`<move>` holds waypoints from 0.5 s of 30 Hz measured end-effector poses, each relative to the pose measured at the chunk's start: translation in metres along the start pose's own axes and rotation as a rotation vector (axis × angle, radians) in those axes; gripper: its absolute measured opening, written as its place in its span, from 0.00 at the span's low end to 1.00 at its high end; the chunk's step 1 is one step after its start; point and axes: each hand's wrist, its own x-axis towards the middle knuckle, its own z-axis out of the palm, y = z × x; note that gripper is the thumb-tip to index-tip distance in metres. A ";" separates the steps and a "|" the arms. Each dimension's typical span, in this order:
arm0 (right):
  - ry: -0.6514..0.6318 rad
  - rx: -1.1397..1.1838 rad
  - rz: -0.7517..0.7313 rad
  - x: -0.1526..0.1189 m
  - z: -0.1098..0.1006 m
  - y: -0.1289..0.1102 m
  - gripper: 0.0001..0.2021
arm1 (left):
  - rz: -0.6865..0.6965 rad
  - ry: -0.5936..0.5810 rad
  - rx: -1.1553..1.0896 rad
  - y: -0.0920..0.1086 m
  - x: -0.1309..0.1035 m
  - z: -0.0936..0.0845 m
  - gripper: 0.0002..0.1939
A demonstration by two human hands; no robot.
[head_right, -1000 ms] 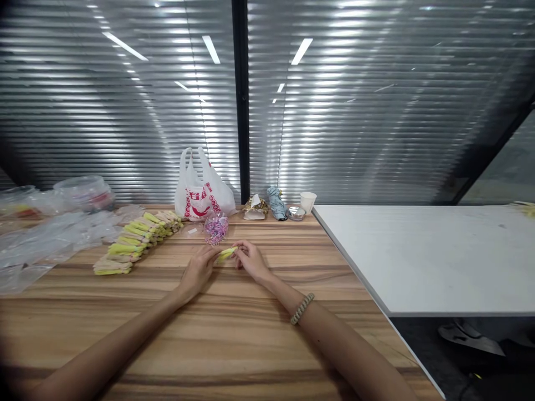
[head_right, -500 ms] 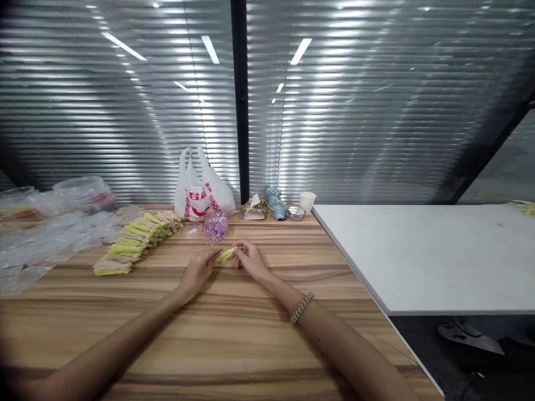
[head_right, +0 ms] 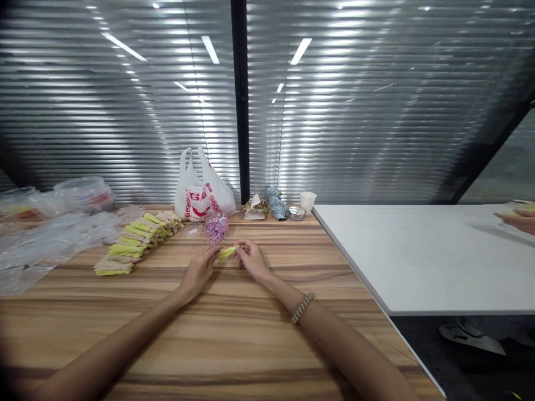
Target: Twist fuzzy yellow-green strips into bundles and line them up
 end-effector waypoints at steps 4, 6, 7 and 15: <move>-0.003 -0.018 -0.007 0.000 -0.001 0.001 0.09 | -0.003 -0.013 -0.022 0.000 0.000 0.000 0.14; -0.010 -0.029 -0.013 -0.001 -0.001 0.000 0.08 | -0.011 -0.020 -0.036 0.001 0.001 -0.001 0.14; -0.014 -0.033 -0.016 -0.001 -0.001 0.000 0.08 | -0.020 -0.024 -0.045 0.001 0.001 -0.001 0.15; -0.046 -0.016 -0.025 -0.002 -0.001 -0.001 0.09 | -0.100 0.028 -0.073 0.003 0.004 -0.005 0.12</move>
